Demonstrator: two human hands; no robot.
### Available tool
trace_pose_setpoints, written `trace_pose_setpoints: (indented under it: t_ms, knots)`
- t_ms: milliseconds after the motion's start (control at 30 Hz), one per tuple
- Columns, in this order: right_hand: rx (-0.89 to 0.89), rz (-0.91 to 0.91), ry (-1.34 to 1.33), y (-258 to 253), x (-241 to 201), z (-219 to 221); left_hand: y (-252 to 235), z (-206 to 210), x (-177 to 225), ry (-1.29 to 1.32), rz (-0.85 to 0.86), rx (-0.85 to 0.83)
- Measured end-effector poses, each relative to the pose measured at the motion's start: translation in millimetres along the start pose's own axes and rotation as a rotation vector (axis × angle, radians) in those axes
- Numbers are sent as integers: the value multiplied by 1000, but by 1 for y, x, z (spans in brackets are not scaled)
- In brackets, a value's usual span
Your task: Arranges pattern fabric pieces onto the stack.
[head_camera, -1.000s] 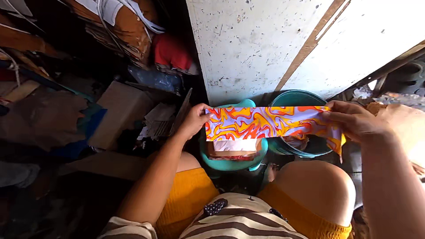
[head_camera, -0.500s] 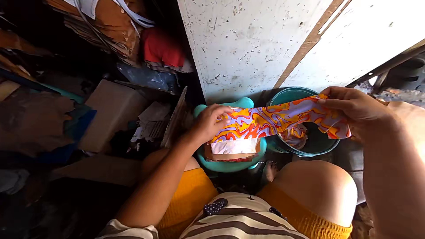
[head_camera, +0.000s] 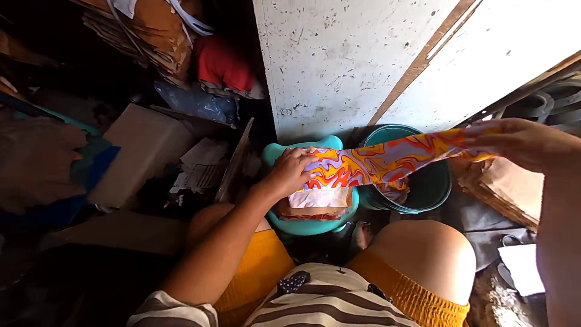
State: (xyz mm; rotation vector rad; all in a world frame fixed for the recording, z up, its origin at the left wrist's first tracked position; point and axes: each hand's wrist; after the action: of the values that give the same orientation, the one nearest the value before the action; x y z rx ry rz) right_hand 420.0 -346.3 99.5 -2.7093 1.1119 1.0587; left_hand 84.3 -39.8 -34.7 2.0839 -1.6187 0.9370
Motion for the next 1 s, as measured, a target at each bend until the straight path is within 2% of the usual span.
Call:
trace_pose_setpoints:
  t_ms: [67, 100, 300, 400, 500, 600, 700, 833, 1000]
  knots:
    - [-11, -115, -292, 9, -41, 14, -2, -6, 4, 46, -30, -26]
    - [-26, -178, -351, 11, -62, 20, -3, -11, 8, 82, -43, -31]
    - [-249, -485, -312, 8, -176, 65, -9, -53, 24, 406, 58, 146]
    - [-398, -522, -315, 4, -220, 102, -8, -65, 27, 652, 73, 186]
    - [-471, -485, -296, -3, -246, 140, 3, -65, 28, 773, 33, 110]
    - [-524, -461, -313, -9, -250, 164, 17, -62, 21, 747, -34, 25]
    - [-559, -415, -416, -8, -236, 175, 25, -60, -1, 647, -37, -3]
    - [-452, -293, -516, 2, -173, 198, 21, -55, -23, 311, -30, -60]
    - [-379, -40, -388, -7, -106, 226, 15, -36, -26, 80, -37, -104]
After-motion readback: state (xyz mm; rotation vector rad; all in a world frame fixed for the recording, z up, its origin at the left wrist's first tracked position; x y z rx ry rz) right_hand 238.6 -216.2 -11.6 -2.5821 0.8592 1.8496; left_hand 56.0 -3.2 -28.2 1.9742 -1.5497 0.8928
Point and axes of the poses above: each hand's wrist, its own y-axis away from the middle knuckle, its own z-axis out of the palm, x = y × z, and after that the axes turned 9 degrees about y, right-handed
